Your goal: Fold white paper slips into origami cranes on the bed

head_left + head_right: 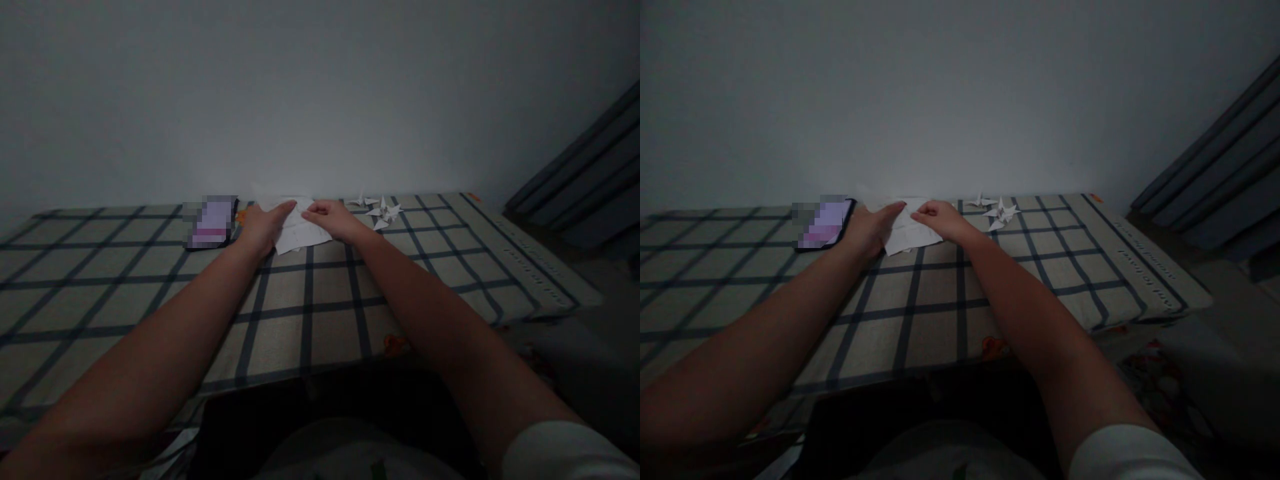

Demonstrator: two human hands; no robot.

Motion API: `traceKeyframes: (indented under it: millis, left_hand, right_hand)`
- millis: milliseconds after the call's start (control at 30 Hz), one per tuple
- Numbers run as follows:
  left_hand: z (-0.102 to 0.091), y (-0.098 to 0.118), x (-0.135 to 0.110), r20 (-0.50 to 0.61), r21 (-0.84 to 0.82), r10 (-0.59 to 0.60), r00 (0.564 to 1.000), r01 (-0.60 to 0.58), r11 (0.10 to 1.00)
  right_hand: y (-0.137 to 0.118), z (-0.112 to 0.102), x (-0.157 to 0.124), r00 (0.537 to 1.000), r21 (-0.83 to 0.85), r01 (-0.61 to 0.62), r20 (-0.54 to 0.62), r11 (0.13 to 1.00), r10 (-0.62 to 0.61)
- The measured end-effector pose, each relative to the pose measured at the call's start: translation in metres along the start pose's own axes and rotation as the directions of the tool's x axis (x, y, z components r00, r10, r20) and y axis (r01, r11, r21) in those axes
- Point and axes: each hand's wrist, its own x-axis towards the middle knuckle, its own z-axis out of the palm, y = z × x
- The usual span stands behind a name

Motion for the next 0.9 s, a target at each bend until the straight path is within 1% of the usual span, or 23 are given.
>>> traceKeyframes:
  millis: [67,167,233,367,467,500,600,767,900]
  left_hand:
    - [0.001,0.001,0.000,-0.012,-0.014,0.002,1.000,-0.002,1.000]
    - [0.000,0.003,0.003,-0.023,-0.072,-0.053,0.998,0.051,0.996]
    - [-0.001,0.004,0.005,-0.051,-0.108,-0.071,0.996,0.065,0.992]
    - [-0.002,0.004,0.009,-0.100,-0.156,-0.010,0.995,-0.006,0.988]
    - [-0.006,0.003,0.012,-0.135,-0.112,0.040,0.990,-0.055,0.992]
    - [-0.008,0.004,0.013,-0.163,-0.096,0.054,0.985,-0.070,0.993]
    - [-0.014,0.006,0.018,-0.206,-0.089,0.049,0.977,-0.068,0.994]
    - [-0.015,0.006,0.025,-0.248,-0.224,0.029,0.968,-0.086,0.971]
    - [-0.014,0.005,0.028,-0.215,-0.314,-0.001,0.977,-0.068,0.947]
  right_hand:
    - [0.001,0.000,0.000,1.000,-0.032,0.030,0.009,0.999,-0.030]
    - [0.003,-0.002,0.000,0.999,-0.025,0.049,0.011,0.998,-0.049]
    - [0.004,-0.003,0.000,0.998,-0.028,0.060,0.013,0.998,-0.060]
    - [0.004,-0.002,0.000,0.997,-0.051,0.076,0.005,0.996,-0.076]
    - [0.001,-0.002,-0.001,0.997,-0.056,0.072,0.002,0.996,-0.072]
    - [0.000,-0.002,-0.002,0.998,-0.054,0.069,0.005,0.996,-0.068]
    - [-0.002,-0.002,-0.004,0.999,-0.050,0.050,0.007,0.997,-0.050]
    - [-0.003,-0.001,-0.003,0.998,-0.050,0.059,-0.011,0.997,-0.059]
    - [-0.001,-0.002,-0.001,0.999,-0.020,0.054,-0.003,0.998,-0.054]
